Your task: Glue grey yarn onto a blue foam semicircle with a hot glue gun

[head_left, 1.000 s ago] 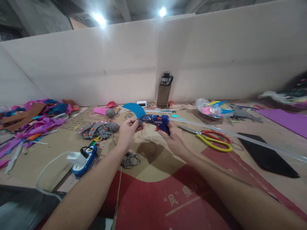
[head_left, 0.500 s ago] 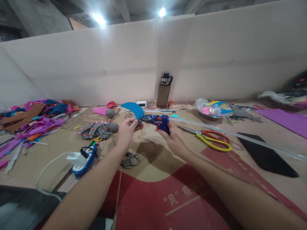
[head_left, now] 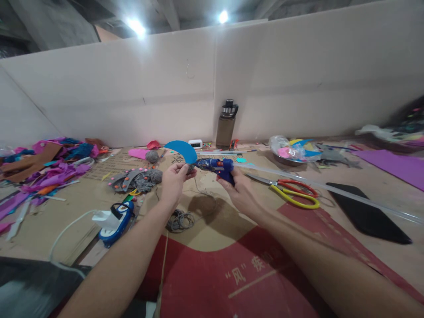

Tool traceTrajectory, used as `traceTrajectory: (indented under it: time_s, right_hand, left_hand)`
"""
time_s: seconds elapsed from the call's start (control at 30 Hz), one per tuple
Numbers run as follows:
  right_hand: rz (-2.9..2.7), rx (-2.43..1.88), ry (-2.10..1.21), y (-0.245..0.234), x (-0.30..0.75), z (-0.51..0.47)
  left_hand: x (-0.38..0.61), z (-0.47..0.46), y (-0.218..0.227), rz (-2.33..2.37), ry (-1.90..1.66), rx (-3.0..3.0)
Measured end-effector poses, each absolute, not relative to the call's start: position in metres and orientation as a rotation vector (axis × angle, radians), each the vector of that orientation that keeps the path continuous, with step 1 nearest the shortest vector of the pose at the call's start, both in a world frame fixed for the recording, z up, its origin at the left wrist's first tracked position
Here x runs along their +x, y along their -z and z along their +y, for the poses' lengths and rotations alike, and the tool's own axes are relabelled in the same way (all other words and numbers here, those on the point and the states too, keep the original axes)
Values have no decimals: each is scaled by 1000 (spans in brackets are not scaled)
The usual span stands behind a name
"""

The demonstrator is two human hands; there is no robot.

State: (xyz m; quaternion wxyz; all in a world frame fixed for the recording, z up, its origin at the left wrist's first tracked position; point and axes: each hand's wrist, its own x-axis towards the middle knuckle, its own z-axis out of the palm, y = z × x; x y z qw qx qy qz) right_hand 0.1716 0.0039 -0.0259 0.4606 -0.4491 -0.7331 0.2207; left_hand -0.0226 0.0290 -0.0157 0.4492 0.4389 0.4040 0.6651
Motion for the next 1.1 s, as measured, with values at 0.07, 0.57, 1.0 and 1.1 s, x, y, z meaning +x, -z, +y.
traceTrajectory:
  time_s: [0.07, 0.57, 1.0, 1.1]
  right_hand:
    - [-1808, -1118, -535, 26, 172, 4]
    - [-1834, -1163, -505, 25, 173, 4]
    - [-1484, -1434, -1125, 46, 179, 36]
    - [-1509, -1484, -1144, 55, 183, 47]
  left_hand:
    - [-23, 29, 15, 1009, -1649, 1083]
    - [-26, 28, 12, 1030, -1689, 1075]
    - [-22, 26, 9, 1008, -1693, 1027]
    - [-19, 24, 9, 1015, -1675, 1053]
